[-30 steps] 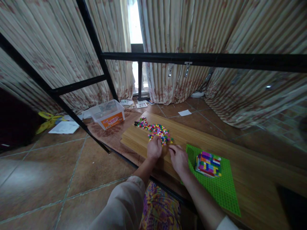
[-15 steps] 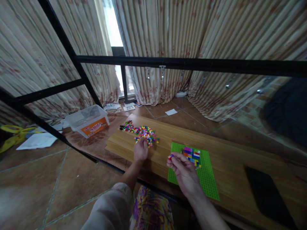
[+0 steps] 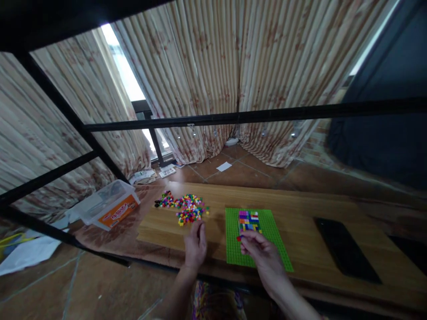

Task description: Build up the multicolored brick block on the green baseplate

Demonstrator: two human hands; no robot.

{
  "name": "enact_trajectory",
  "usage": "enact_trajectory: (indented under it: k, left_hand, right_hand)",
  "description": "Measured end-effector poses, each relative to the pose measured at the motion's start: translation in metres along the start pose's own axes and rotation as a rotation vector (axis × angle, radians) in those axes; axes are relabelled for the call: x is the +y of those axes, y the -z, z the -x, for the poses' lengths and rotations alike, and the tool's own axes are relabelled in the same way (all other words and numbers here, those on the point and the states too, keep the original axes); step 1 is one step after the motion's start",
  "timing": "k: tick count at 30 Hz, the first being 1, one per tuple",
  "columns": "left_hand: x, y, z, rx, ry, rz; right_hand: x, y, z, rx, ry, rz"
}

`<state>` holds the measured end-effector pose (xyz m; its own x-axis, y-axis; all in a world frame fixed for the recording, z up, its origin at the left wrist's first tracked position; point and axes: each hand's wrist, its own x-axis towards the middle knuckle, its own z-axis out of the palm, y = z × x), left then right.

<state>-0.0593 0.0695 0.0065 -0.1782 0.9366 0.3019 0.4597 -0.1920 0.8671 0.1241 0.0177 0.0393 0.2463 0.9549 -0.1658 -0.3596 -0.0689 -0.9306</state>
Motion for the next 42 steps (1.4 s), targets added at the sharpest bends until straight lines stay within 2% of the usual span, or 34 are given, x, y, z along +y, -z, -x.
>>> enact_trajectory:
  k: [4,7,10,13,18,24,31,34,37,42]
  left_hand:
    - [0.045,-0.022,0.064,-0.265,0.167,0.334]
    - [0.065,-0.035,0.088,-0.316,0.321,0.556]
    - [0.073,-0.036,0.086,-0.305,0.394,0.618]
    - [0.080,-0.032,0.080,-0.323,0.409,0.607]
    - [0.087,-0.039,0.086,-0.294,0.396,0.588]
    - [0.091,-0.054,0.092,-0.285,0.379,0.546]
    - [0.106,-0.056,0.082,-0.301,0.405,0.623]
    - [0.105,-0.054,0.080,-0.290,0.395,0.629]
    - [0.094,-0.049,0.078,-0.244,0.376,0.568]
    - [0.048,-0.033,0.058,-0.117,0.265,0.322]
  right_hand:
    - [0.000,0.011,0.014,0.019,-0.041,0.051]
    - [-0.002,0.014,0.025,-0.029,-0.059,0.069]
    - [-0.005,0.017,0.031,-0.101,-0.057,0.075]
    - [-0.008,0.020,0.034,-0.142,-0.058,0.055]
    - [-0.009,0.023,0.036,-0.086,-0.076,-0.015]
    - [-0.009,0.029,0.036,0.005,-0.042,0.018]
    - [-0.017,0.031,0.033,-0.021,-0.057,-0.057]
    - [-0.017,0.037,0.028,0.033,-0.020,0.025]
    - [-0.017,0.043,0.021,0.090,0.091,0.170]
    - [-0.018,0.055,0.003,0.106,0.290,0.350]
